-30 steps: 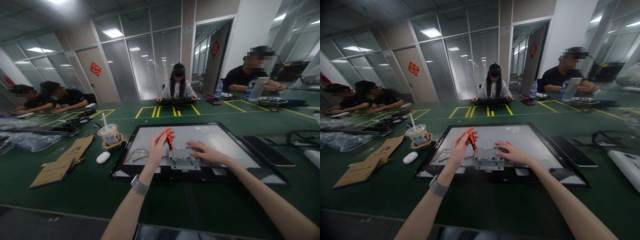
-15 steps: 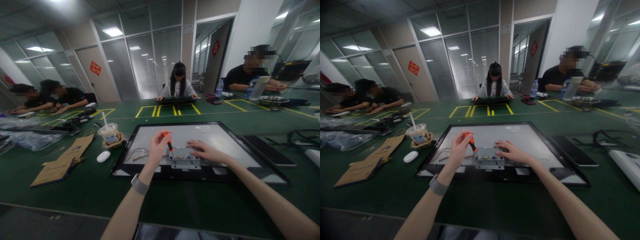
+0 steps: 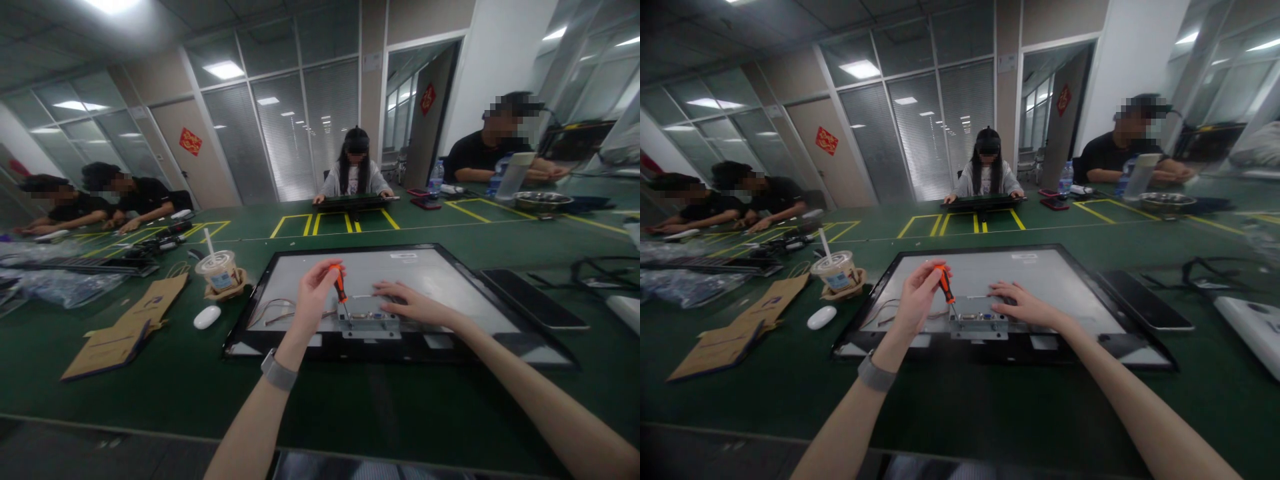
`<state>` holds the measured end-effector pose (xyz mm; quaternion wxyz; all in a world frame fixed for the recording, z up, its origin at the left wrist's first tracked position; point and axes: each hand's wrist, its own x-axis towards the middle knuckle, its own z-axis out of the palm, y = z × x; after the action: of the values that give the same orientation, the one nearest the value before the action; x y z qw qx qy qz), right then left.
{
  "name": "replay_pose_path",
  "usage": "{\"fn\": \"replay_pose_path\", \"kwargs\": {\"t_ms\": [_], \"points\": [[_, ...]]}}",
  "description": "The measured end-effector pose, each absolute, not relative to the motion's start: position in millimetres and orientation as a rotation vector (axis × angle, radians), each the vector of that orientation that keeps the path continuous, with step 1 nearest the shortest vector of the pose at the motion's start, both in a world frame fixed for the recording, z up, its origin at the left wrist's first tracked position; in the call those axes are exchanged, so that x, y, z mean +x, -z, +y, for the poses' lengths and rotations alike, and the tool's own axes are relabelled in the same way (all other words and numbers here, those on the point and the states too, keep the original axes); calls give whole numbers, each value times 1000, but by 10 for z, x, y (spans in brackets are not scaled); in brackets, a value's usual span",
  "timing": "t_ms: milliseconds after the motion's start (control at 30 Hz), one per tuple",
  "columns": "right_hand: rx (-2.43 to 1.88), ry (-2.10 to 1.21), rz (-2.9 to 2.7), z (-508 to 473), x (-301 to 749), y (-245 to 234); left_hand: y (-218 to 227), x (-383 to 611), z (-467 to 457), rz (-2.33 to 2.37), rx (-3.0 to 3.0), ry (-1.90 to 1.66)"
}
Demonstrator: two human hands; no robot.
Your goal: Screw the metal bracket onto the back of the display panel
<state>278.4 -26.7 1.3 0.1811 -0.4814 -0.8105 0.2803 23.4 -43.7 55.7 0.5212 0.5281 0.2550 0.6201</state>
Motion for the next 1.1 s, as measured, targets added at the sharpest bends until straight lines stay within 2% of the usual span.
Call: {"fn": "replay_pose_path", "kwargs": {"t_ms": [367, 667, 1100], "points": [[-1367, -818, -2293, -297, 2766, -57, -515, 224, -385, 757, 1341, -1624], [-1352, -796, -2299, -263, 2782, -15, -542, 247, -435, 562, 1292, -1572], [-1348, -811, -2275, -260, 2779, 11, -584, 222, -496, 384, 1038, -1224]]}}
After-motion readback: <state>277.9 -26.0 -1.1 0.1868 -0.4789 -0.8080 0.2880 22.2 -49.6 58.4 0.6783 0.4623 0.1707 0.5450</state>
